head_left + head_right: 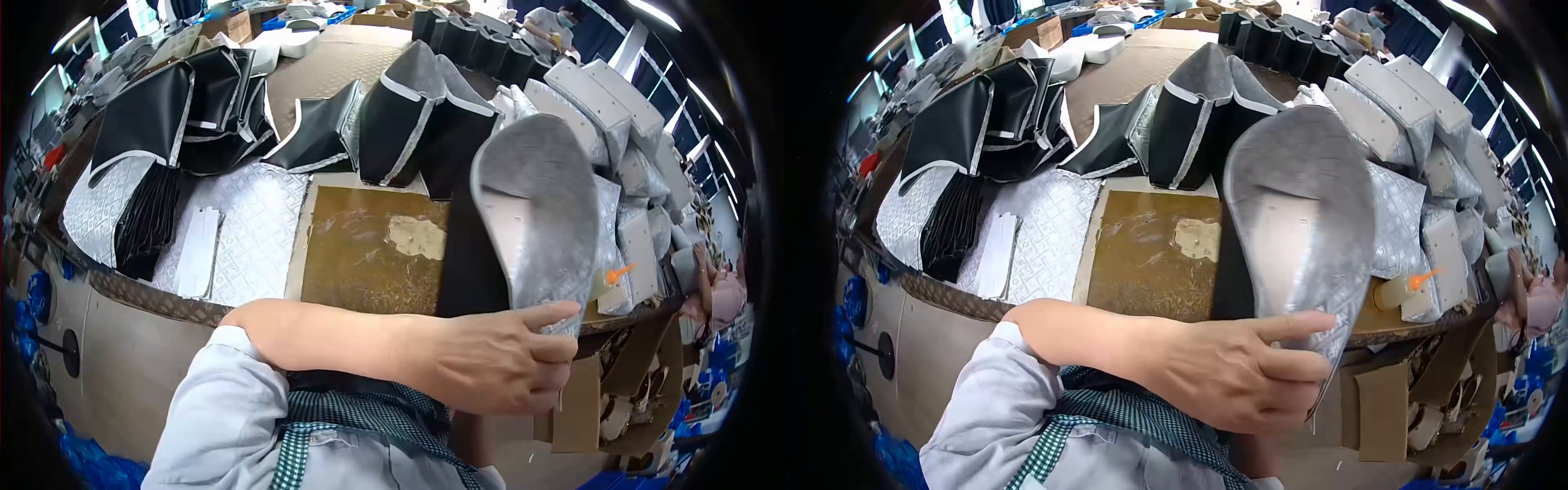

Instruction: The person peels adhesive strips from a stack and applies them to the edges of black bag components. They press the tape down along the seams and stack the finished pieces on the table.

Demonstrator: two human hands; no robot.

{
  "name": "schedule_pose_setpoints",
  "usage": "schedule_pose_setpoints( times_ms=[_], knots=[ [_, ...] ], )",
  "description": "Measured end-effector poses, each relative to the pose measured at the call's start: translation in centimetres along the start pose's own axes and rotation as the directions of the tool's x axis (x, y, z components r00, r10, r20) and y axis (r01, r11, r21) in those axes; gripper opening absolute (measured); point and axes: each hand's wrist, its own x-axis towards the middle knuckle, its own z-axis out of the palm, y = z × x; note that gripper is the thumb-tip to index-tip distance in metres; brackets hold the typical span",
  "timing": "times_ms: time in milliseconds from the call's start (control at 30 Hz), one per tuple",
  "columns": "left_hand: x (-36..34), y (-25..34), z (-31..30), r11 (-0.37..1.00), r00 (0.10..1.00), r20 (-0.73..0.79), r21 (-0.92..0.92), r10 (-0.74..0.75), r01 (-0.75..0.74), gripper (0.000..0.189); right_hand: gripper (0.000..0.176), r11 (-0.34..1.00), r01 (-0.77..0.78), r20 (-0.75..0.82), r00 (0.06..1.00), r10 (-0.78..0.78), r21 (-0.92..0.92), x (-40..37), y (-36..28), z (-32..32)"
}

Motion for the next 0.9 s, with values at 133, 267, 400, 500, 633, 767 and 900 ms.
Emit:
schedule_pose_setpoints(
  times_ms=[133, 267, 400, 500, 633, 767, 900],
  knots=[
    [-2.4, -0.7, 0.7, 0.966, 0.928, -0.274, -0.016, -0.251, 0.256, 0.025, 0.055, 0.782, 0.392, 0.104, 0.913, -0.393, -0.484, 5.9, 0.7, -2.5],
    [-8.6, -2.2, 0.3, 0.761, 0.726, -0.267, -0.045, -0.633, 0.647, 0.055, 0.065, 0.549, 0.461, 0.468, 0.873, -0.139, -0.697, 9.4, 2.3, -2.9],
    [-17.2, -2.0, 0.0, 0.546, 0.517, -0.297, -0.02, -0.803, 0.837, 0.044, 0.074, 0.449, 0.546, 0.646, 0.758, 0.094, -0.707, 8.4, 6.7, -0.5],
    [-21.9, -1.7, -2.6, 0.367, 0.344, -0.373, 0.01, -0.862, 0.93, 0.036, 0.075, 0.472, 0.538, 0.642, 0.762, 0.082, -0.699, 9.9, 7.0, 0.5],
    [-30.0, -5.9, -7.9, 0.085, 0.169, -0.555, 0.174, -0.814, 0.981, 0.039, 0.078, 0.509, 0.519, 0.654, 0.747, 0.12, -0.687, 11.7, 8.2, 1.8],
    [-39.9, -12.9, -14.0, -0.209, 0.054, -0.643, 0.325, -0.764, 0.922, 0.04, 0.086, 0.615, 0.485, 0.656, 0.751, 0.072, -0.622, 10.7, 4.8, 3.8],
    [-43.1, -17.7, -16.4, -0.472, -0.272, -0.488, 0.352, -0.829, 0.808, 0.034, 0.047, 0.867, 0.443, 0.644, 0.737, -0.206, -0.23, 6.8, 4.4, 5.5]
  ],
)
